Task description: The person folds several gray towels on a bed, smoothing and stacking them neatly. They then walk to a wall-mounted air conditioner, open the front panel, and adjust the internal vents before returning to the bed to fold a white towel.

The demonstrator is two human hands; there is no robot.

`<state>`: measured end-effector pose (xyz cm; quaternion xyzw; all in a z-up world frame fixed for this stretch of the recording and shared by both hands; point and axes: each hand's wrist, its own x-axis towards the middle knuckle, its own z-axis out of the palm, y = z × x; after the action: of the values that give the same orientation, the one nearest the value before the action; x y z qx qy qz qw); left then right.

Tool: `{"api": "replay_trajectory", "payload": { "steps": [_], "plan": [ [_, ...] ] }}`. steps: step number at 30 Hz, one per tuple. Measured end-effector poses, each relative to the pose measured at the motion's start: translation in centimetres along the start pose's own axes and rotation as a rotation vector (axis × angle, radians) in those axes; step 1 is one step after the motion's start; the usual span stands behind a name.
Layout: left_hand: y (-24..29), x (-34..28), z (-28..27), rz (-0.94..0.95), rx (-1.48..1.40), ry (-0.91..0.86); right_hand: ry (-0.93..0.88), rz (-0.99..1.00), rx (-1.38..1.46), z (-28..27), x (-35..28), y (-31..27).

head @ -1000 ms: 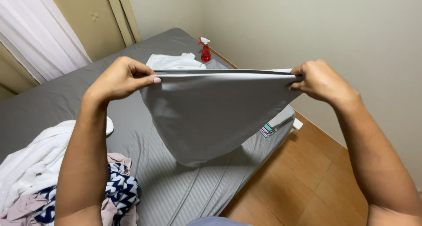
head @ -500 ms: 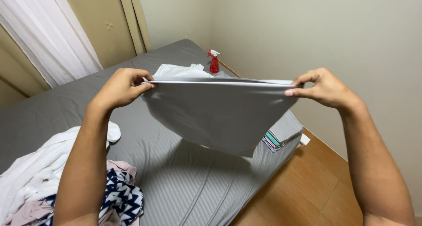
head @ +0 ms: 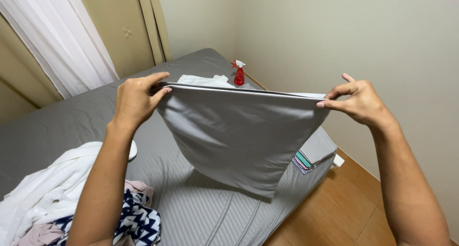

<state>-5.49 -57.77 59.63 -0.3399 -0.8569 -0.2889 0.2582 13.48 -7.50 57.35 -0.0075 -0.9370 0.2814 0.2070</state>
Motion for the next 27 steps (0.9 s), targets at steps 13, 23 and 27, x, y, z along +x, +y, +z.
{"api": "replay_trajectory", "payload": {
  "steps": [13,23,27],
  "plan": [
    [0.8,0.0,2.0,-0.044,0.105,0.388,0.096,-0.122,-0.612,3.8,-1.3,-4.7],
    [-6.4,1.5,1.6,-0.152,-0.436,-0.081,0.262,0.127,-0.351,3.6,-0.1,-2.2],
    [-8.3,2.3,1.8,-0.231,-0.633,-0.207,0.268,0.054,-0.169,4.0,1.7,0.4]
  ]
}}
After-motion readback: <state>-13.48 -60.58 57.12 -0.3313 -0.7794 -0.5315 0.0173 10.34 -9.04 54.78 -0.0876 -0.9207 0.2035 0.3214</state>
